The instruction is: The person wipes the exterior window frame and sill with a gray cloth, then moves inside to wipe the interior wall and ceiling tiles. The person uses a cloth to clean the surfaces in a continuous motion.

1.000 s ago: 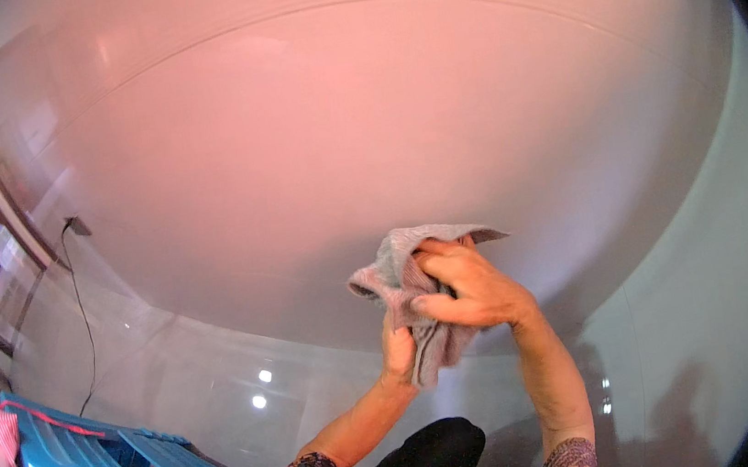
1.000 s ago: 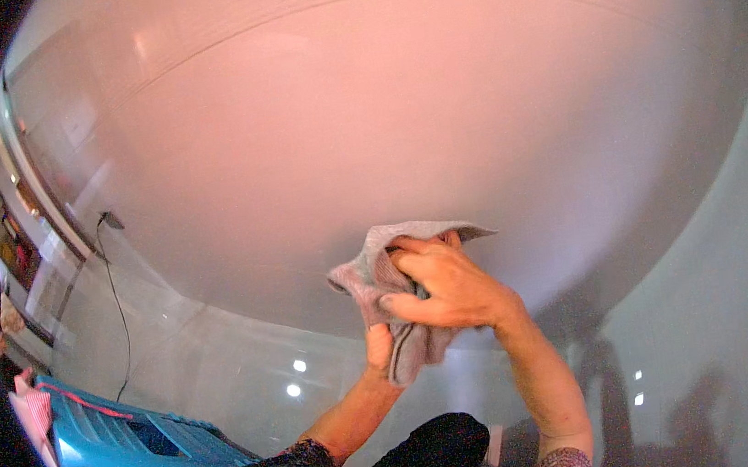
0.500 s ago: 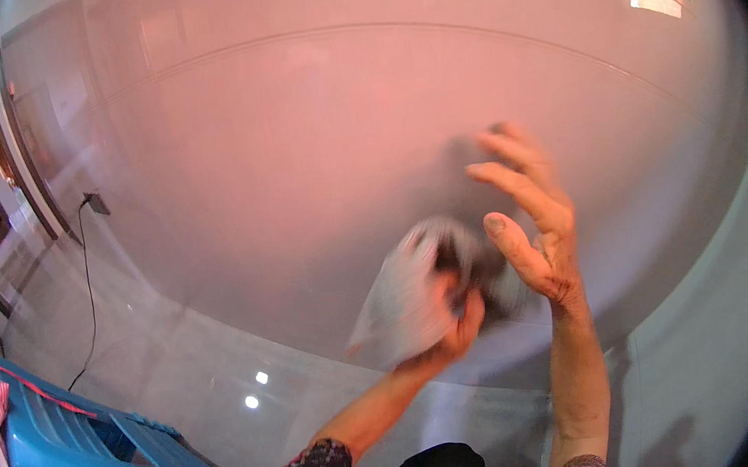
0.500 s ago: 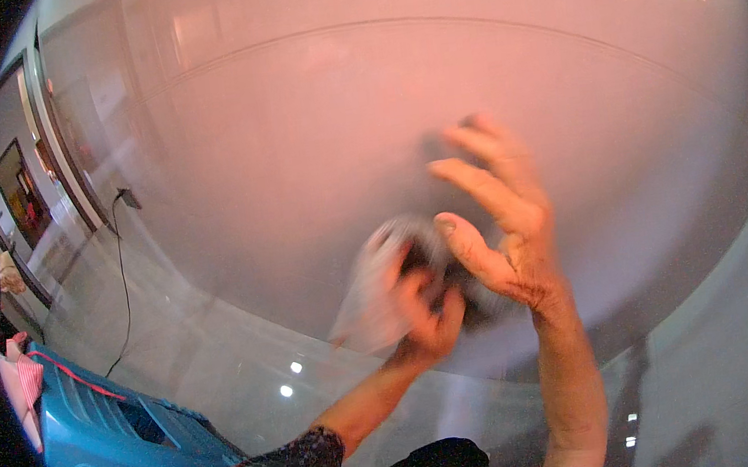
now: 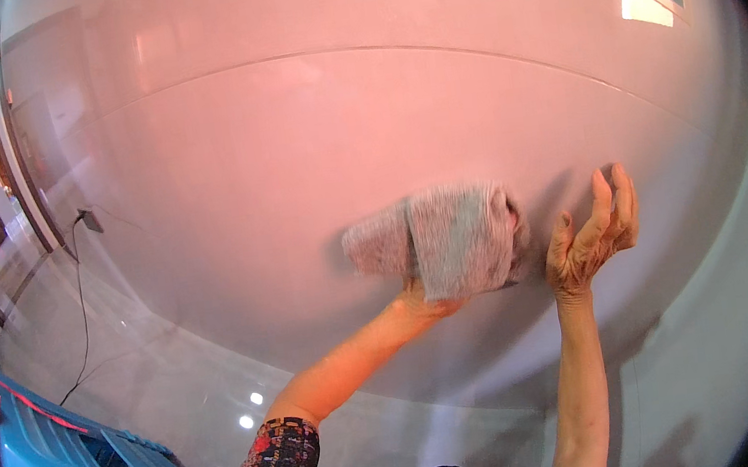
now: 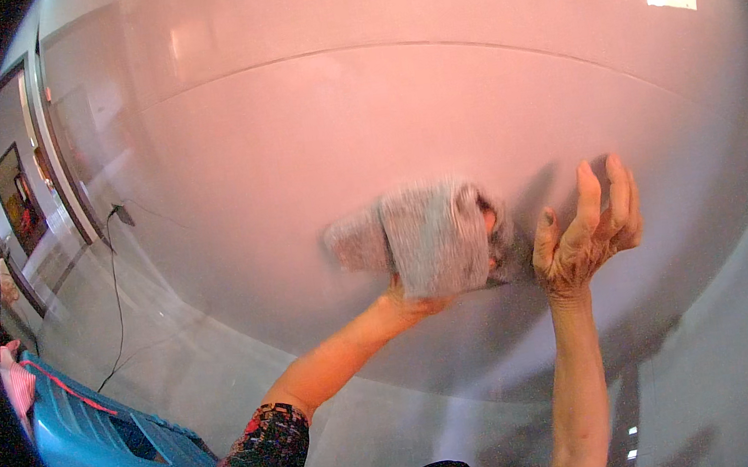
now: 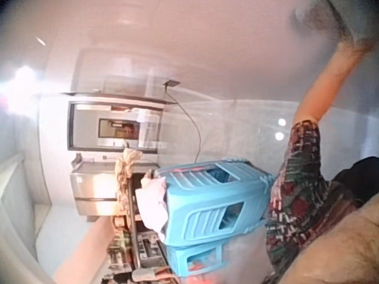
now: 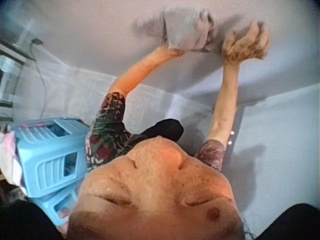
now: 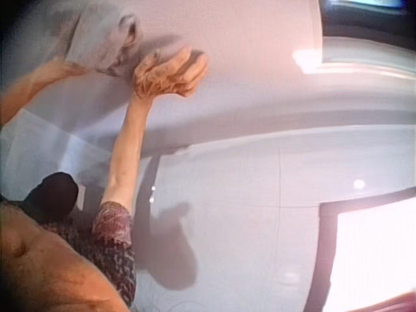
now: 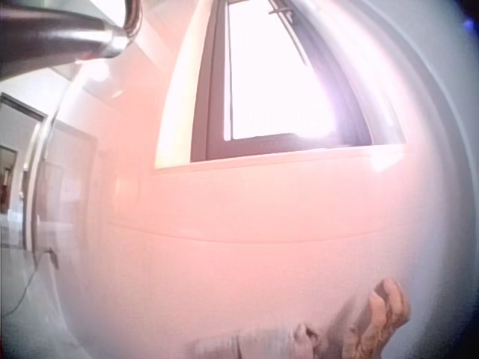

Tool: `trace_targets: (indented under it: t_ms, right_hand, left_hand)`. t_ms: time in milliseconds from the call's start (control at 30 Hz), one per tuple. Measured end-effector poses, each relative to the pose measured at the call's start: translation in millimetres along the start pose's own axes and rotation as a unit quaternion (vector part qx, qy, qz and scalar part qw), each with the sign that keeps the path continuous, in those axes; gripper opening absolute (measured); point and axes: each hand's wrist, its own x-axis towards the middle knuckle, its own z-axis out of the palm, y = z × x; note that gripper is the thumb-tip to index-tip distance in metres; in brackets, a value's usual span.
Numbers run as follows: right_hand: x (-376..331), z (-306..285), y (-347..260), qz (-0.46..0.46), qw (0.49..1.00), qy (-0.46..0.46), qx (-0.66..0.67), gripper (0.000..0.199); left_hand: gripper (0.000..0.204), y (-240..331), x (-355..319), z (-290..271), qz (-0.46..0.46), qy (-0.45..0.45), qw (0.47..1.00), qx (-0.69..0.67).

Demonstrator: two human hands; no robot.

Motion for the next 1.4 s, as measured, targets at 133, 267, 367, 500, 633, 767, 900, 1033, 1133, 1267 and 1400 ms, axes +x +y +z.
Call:
trace_targets:
  t_ms: [133, 267, 367, 500, 633, 767, 900, 1033, 1133, 1267, 1400]
  right_hand:
    - [-0.7, -4.3, 4.0, -0.024, 0.999, -0.019, -0.028, 0.039]
    - [1.4, -5.7, 9.3, -0.024, 0.999, -0.023, -0.035, 0.038]
    - [-0.1, -3.2, 4.1, -0.011, 0.999, -0.021, -0.029, 0.04]
    - [-2.1, -3.1, 4.0, -0.003, 0.999, -0.023, -0.025, 0.041]
    - [-0.6, -5.1, 0.7, -0.005, 0.999, -0.03, -0.028, 0.04]
    - [-0.8, -6.8, 8.3, -0.016, 0.998, -0.033, -0.047, 0.04]
    - [-3.6, -2.9, 8.6, -0.027, 0.999, -0.014, -0.019, 0.042]
    - [-0.4, -0.9, 5.2, -0.039, 0.998, -0.035, -0.036, 0.041]
    - [4.3, -5.0, 12.7, -0.044, 0.996, -0.034, -0.073, 0.04]
    - [4.7, -2.5, 2.1, -0.039, 0.998, -0.036, -0.043, 0.041]
    - [2.4, -2.4, 7.7, -0.045, 0.997, -0.041, -0.037, 0.04]
  left_hand:
    - [0.07, -35.4, 35.8, -37.0, -0.046, 0.157, 0.985, 0.058]
    - [0.076, -108.3, 28.5, -64.9, -0.21, 0.272, 0.927, 0.153]
    - [0.081, -162.8, 8.7, -89.9, -0.336, 0.276, 0.895, 0.1]
    - [0.082, -160.6, 45.1, -107.8, -0.363, 0.31, 0.878, 0.025]
    - [0.081, -101.7, 109.7, -101.3, -0.211, 0.274, 0.924, 0.162]
    - [0.079, -18.0, 143.3, -66.3, 0.035, 0.214, 0.97, 0.113]
    - [0.073, -2.8, 140.8, -59.7, 0.168, 0.216, 0.962, 0.01]
    - [0.076, -68.5, 141.4, -80.4, 0.044, 0.218, 0.975, 0.021]
    - [0.081, -110.1, 126.0, -129.5, -0.086, 0.179, 0.977, 0.084]
    - [0.081, -176.9, 85.2, -144.1, -0.111, 0.282, 0.934, 0.188]
    - [0.079, -202.2, 20.0, -120.9, -0.196, 0.307, 0.915, 0.174]
